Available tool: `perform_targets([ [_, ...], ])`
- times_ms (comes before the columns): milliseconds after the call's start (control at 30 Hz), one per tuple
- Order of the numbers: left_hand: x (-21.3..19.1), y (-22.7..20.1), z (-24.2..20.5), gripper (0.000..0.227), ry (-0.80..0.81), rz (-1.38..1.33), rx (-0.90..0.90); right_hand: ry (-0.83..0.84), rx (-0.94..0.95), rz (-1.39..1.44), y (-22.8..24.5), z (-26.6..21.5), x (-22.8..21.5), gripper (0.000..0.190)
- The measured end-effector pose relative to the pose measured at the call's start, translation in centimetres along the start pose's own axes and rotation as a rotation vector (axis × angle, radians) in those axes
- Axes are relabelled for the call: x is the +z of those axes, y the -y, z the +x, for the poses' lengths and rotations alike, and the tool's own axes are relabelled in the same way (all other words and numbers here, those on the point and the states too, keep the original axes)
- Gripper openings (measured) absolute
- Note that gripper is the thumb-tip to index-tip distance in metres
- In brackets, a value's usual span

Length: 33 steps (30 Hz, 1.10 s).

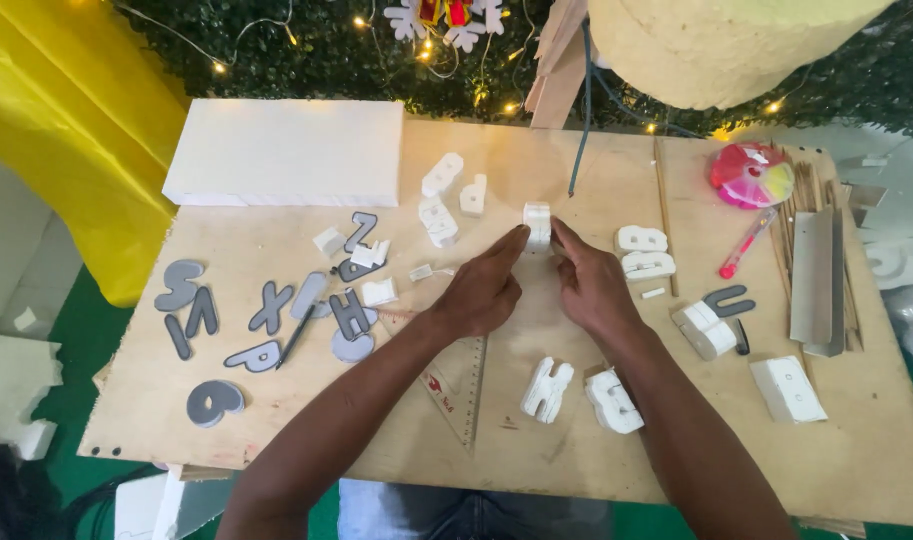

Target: Assembling small white foam blocks and organizing foam letters on a wooden work surface.

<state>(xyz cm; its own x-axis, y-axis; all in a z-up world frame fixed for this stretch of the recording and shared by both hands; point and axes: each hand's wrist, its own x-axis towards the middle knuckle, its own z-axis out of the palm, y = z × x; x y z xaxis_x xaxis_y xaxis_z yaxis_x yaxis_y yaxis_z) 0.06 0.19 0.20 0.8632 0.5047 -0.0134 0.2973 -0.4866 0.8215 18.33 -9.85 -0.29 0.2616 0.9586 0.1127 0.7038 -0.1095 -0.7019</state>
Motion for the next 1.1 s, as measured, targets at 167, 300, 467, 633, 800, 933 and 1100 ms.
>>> perform_targets([
  [167, 0.1, 0.6, 0.1, 0.068, -0.012, -0.025, 0.041, -0.001, 0.013, -0.002, 0.4, 0.0, -0.1, 0.058],
  [300, 0.1, 0.9, 0.0, 0.068, -0.018, -0.024, 0.073, 0.007, 0.011, -0.020, 0.1, 0.1, -0.1, 0.058],
  [467, -0.5, -0.2, 0.0, 0.069, 0.015, -0.017, 0.006, 0.008, -0.003, -0.016, 0.5, 0.2, -0.2, 0.058],
  [633, -0.6, -0.3, 0.0, 0.069, 0.022, -0.011, -0.021, 0.003, 0.014, -0.009, 0.7, 0.2, -0.2, 0.056],
  [800, -0.8, -0.8, 0.3, 0.069, 0.022, -0.018, -0.022, 0.013, -0.004, -0.032, 0.2, 0.4, 0.0, 0.059],
  [933, 0.3, 1.0, 1.8, 0.068, -0.013, -0.019, -0.004, 0.027, 0.010, -0.053, 0.5, 0.2, 0.0, 0.058],
  [1100, 0.9, 2.2, 3.8, 0.066, -0.065, 0.007, 0.041, -0.012, -0.007, -0.097, 1.7, 0.3, -0.7, 0.057],
])
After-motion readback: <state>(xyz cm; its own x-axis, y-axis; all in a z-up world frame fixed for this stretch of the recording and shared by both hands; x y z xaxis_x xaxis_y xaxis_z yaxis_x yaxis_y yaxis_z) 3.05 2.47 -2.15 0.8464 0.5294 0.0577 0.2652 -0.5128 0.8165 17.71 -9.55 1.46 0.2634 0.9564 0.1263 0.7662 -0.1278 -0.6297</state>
